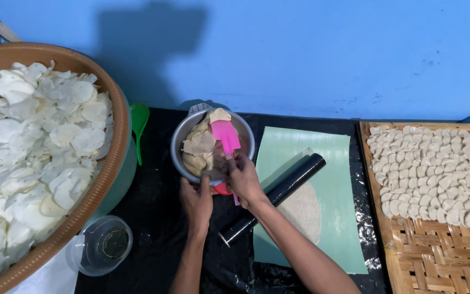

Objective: Rolling out dough and scraping off excess dough around circular cutouts on a board.

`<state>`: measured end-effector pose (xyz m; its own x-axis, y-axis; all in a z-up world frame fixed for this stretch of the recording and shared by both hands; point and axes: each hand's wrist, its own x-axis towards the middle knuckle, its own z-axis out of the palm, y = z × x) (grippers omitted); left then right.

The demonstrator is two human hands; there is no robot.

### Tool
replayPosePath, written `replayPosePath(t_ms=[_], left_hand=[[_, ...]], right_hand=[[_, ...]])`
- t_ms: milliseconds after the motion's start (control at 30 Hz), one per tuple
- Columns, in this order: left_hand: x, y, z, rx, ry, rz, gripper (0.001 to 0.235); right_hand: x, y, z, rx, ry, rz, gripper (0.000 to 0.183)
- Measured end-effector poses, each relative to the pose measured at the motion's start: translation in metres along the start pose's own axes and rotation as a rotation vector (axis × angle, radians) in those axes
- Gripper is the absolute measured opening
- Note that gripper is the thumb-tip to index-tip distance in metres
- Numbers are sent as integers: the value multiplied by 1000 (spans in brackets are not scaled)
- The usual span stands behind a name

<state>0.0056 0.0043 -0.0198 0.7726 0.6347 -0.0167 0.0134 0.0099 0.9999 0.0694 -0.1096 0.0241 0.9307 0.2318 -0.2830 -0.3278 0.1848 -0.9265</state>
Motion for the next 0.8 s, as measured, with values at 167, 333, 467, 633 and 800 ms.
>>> replayPosePath(t_ms=[167, 333, 467, 633, 800], left_hand=[[2, -16, -1, -31, -5, 24, 22], [2, -14, -1, 24, 15, 51, 21], [0, -6, 0, 0, 10, 28, 23], [-3, 8, 0, -64, -16, -8, 27], [-2, 2, 0, -60, -24, -21, 31]], right_hand=[[-11, -19, 2, 25, -4, 47, 21], [-18, -22, -1, 54, -20, 86, 22], [-16, -11, -9, 35, -56, 50, 24], [-17, -10, -33, -372, 8, -334, 26], [-31, -60, -47, -1020, 52, -390, 22]])
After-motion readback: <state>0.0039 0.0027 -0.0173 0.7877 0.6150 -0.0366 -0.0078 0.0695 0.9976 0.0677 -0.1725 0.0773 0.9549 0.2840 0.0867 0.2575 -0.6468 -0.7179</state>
